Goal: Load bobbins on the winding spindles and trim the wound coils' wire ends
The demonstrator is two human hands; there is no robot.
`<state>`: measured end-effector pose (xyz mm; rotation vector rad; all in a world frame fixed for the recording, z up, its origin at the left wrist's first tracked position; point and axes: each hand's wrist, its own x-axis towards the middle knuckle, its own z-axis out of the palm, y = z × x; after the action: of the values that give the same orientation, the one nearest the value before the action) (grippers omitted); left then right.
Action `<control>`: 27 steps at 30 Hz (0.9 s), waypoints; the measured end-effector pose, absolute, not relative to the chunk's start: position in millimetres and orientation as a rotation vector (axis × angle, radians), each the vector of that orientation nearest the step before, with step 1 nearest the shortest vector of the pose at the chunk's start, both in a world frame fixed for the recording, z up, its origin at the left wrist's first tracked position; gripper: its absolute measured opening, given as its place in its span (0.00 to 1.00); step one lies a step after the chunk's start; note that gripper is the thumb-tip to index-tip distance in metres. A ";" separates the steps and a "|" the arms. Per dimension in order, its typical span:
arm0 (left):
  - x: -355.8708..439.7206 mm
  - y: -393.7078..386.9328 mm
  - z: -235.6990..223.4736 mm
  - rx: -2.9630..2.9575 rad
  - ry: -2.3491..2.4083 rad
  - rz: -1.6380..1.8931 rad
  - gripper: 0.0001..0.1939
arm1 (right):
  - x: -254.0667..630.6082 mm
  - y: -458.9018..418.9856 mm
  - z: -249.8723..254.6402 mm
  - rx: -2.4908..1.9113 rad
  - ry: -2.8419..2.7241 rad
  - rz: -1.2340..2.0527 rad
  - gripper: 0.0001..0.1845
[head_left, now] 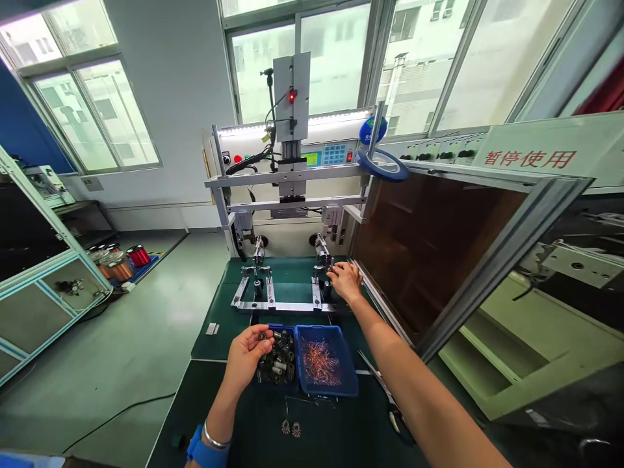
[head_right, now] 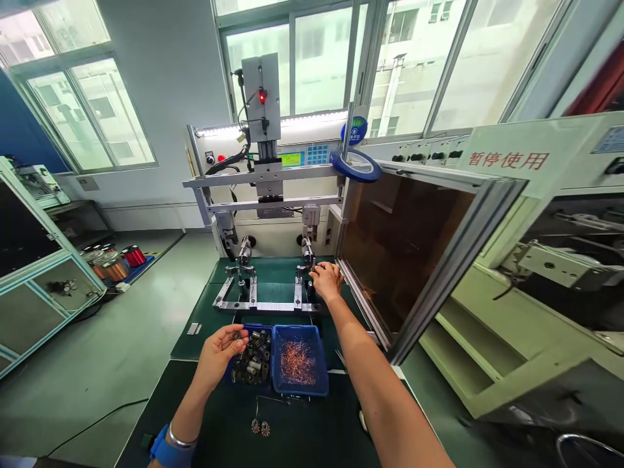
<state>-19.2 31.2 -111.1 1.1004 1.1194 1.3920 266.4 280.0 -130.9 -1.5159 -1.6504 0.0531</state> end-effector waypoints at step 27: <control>-71.9 247.6 -63.3 1.588 1.594 1.674 0.11 | 269.4 276.0 -126.8 -1.466 -1.683 0.056 0.10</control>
<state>-71.9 247.6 -63.3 1.5882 1.5939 1.6739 269.4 276.0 -126.8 -1.4663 -1.6825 0.0556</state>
